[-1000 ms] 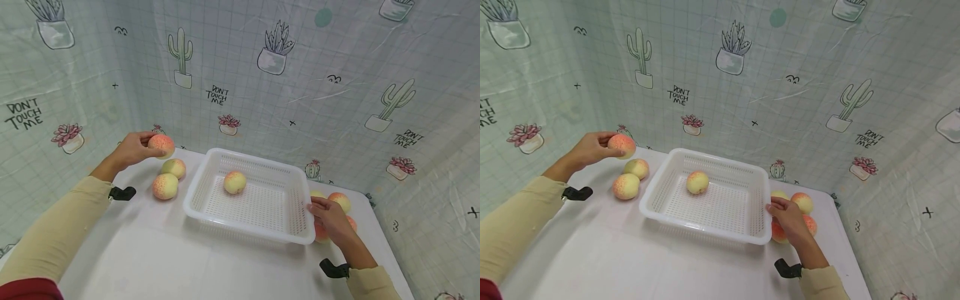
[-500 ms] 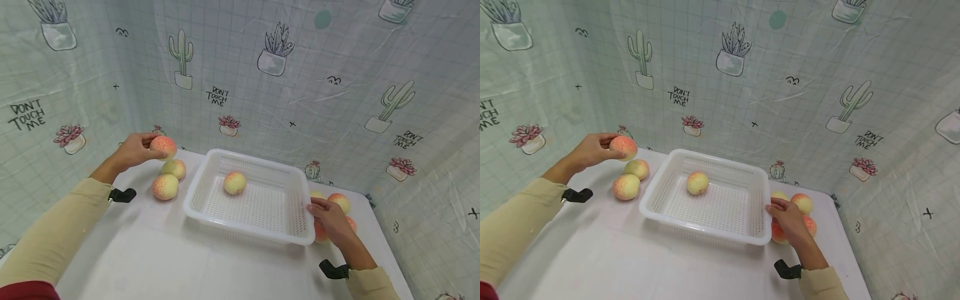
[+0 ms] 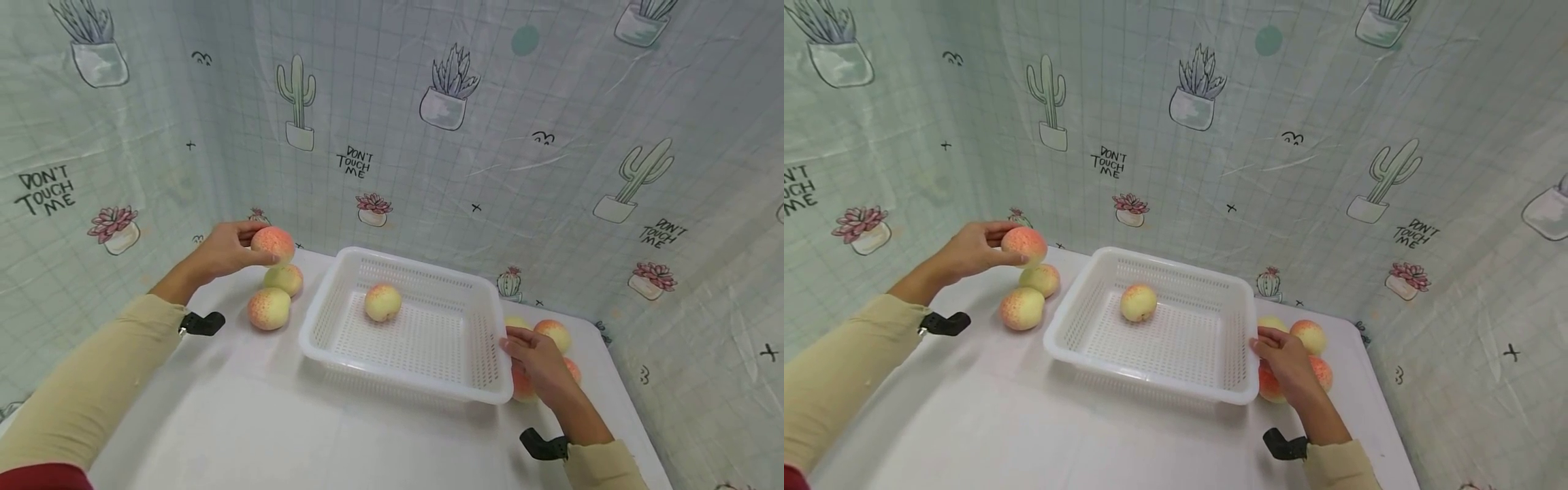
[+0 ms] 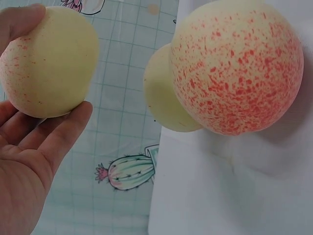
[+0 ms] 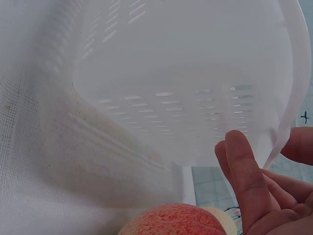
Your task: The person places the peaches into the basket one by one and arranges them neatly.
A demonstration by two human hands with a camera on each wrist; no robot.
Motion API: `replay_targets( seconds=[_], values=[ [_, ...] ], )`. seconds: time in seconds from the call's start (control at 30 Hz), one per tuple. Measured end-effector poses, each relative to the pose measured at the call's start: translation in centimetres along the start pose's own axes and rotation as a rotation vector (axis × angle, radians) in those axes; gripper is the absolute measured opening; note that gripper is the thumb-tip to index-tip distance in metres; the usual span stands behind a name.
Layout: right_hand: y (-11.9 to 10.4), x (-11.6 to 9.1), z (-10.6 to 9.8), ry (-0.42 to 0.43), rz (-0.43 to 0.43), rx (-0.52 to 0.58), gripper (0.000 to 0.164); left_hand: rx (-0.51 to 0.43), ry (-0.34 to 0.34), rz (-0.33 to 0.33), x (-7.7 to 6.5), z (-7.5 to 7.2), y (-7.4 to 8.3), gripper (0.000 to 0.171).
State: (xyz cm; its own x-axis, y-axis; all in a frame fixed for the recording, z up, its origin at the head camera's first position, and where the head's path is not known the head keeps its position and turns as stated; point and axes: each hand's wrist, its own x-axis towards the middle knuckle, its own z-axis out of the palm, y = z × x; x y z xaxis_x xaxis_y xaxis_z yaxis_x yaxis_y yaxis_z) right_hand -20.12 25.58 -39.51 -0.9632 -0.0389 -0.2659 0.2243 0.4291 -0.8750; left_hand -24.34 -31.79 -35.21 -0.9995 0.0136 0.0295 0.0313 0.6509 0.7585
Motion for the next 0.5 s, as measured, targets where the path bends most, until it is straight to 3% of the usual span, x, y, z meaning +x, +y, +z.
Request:
replay_targets(
  seconds=[0.5],
  values=[
    [0.18,-0.06,-0.03,-0.002,-0.021,-0.001,0.064,-0.013,-0.036,0.035,-0.3,0.61,0.99,0.096]
  ],
)
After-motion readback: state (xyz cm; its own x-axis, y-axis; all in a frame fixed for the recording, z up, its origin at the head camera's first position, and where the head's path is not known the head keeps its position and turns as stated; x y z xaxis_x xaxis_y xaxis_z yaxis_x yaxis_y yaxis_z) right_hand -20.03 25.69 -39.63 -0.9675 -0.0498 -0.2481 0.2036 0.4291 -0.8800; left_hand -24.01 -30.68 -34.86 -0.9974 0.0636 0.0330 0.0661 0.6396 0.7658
